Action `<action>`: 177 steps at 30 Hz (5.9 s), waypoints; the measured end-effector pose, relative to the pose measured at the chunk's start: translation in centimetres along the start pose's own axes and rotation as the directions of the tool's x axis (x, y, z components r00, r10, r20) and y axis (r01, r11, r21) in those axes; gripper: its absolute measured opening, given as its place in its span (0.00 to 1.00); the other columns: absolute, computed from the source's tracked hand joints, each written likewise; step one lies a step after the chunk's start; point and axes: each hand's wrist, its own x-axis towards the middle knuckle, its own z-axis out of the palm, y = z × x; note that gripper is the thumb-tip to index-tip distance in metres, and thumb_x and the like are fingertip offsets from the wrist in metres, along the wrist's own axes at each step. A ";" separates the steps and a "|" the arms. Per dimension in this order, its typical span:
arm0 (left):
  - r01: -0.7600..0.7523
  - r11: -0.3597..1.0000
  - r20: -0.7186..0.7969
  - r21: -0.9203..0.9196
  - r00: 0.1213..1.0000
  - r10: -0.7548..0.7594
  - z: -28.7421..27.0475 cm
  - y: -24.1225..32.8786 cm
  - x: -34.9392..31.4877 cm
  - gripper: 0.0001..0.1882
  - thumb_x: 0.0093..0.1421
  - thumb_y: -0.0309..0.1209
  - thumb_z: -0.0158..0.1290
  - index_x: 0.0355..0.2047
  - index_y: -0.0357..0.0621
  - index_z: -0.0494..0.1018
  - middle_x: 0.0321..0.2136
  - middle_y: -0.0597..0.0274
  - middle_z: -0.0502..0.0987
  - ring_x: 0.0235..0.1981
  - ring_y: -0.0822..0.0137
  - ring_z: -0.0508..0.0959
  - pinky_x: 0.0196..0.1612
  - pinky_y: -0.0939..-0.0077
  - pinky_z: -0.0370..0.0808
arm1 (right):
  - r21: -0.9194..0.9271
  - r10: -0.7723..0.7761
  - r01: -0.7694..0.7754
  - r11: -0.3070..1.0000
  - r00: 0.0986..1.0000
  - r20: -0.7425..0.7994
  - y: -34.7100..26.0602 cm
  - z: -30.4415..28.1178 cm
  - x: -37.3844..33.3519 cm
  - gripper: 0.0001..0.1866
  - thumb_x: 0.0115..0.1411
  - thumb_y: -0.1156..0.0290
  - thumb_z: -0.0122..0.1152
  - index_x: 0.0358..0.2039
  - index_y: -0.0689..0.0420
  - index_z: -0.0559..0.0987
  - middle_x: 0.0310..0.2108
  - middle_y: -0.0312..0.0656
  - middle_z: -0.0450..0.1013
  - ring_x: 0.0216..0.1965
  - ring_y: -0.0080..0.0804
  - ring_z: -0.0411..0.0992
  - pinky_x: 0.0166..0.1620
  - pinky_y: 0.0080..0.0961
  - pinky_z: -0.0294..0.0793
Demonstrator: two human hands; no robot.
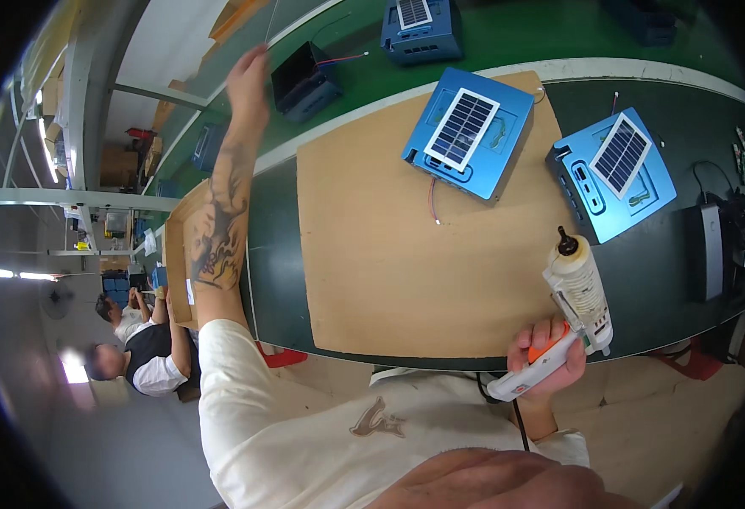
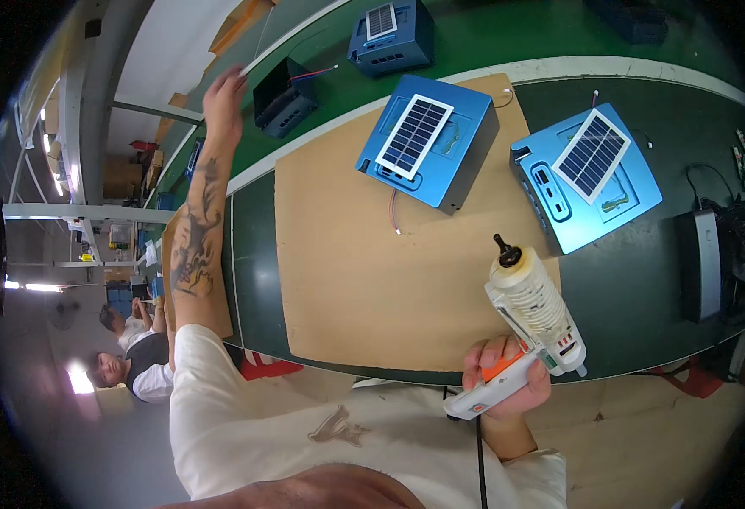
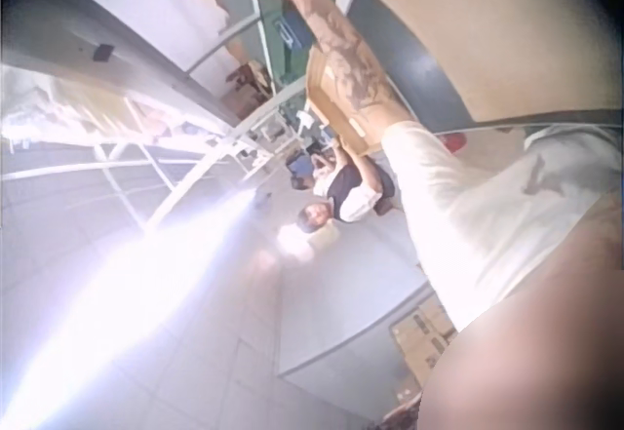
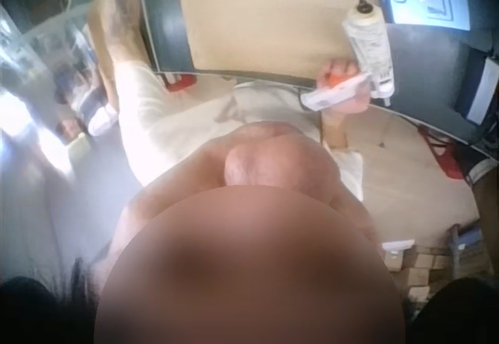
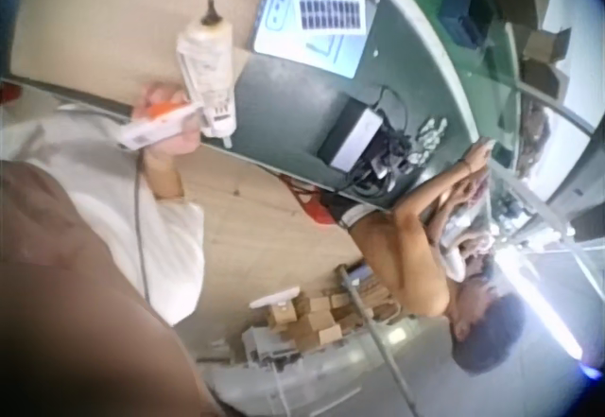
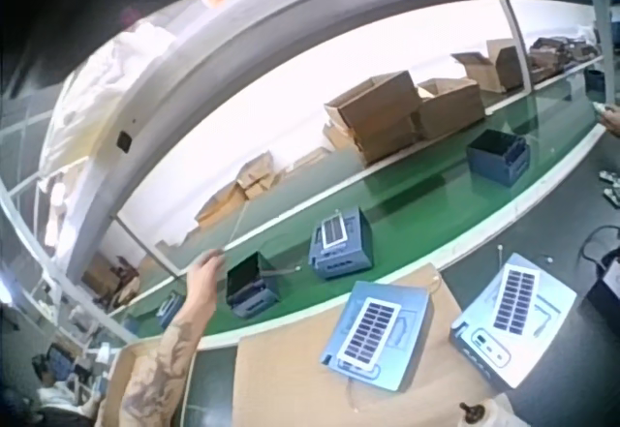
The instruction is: Using a glue gun to assemble electronic solar-powered lamps on a production line.
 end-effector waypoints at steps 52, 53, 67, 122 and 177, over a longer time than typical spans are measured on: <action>-0.744 0.606 0.756 0.283 0.562 0.337 -11.1 11.5 -34.2 0.20 0.54 0.23 0.62 0.49 0.46 0.79 0.48 0.59 0.79 0.45 0.58 0.78 0.45 0.67 0.77 | -0.078 0.113 -0.107 0.991 0.990 0.083 -1.0 0.5 1.6 0.16 0.67 0.62 0.52 0.51 0.56 0.68 0.46 0.39 0.69 0.54 0.35 0.67 0.31 0.25 0.72; -0.726 0.609 0.742 0.319 0.591 0.317 -11.1 11.6 -34.6 0.20 0.53 0.23 0.63 0.48 0.46 0.79 0.48 0.58 0.79 0.45 0.58 0.78 0.45 0.68 0.77 | -0.076 0.115 -0.109 0.991 0.990 0.079 -1.0 0.5 1.7 0.16 0.67 0.62 0.52 0.51 0.56 0.68 0.46 0.39 0.69 0.54 0.35 0.67 0.31 0.25 0.72; -0.548 0.678 0.529 0.490 0.805 0.269 -7.9 9.5 -41.4 0.41 0.47 0.51 0.68 0.63 0.68 0.68 0.70 0.55 0.54 0.68 0.40 0.52 0.64 0.31 0.50 | -0.084 0.107 -0.100 0.992 0.990 0.090 -1.1 0.3 1.7 0.17 0.66 0.63 0.52 0.51 0.57 0.68 0.46 0.39 0.69 0.54 0.35 0.66 0.31 0.24 0.71; -0.596 0.707 0.216 0.380 0.801 0.559 -11.5 5.3 -39.2 0.18 0.60 0.14 0.51 0.52 0.31 0.73 0.46 0.48 0.81 0.47 0.50 0.81 0.53 0.66 0.78 | -0.191 0.146 -0.136 0.972 0.989 0.039 -2.3 0.5 1.7 0.17 0.65 0.64 0.54 0.51 0.57 0.68 0.46 0.42 0.68 0.55 0.40 0.66 0.31 0.25 0.71; -0.504 0.856 0.120 0.119 0.863 0.491 -9.2 6.2 -36.5 0.16 0.59 0.22 0.59 0.49 0.40 0.78 0.41 0.53 0.83 0.38 0.59 0.85 0.40 0.75 0.81 | -0.964 0.086 -0.124 -0.237 0.985 -0.148 10.9 15.8 0.5 0.22 0.56 0.69 0.65 0.49 0.68 0.76 0.33 0.50 0.79 0.31 0.38 0.78 0.38 0.29 0.78</action>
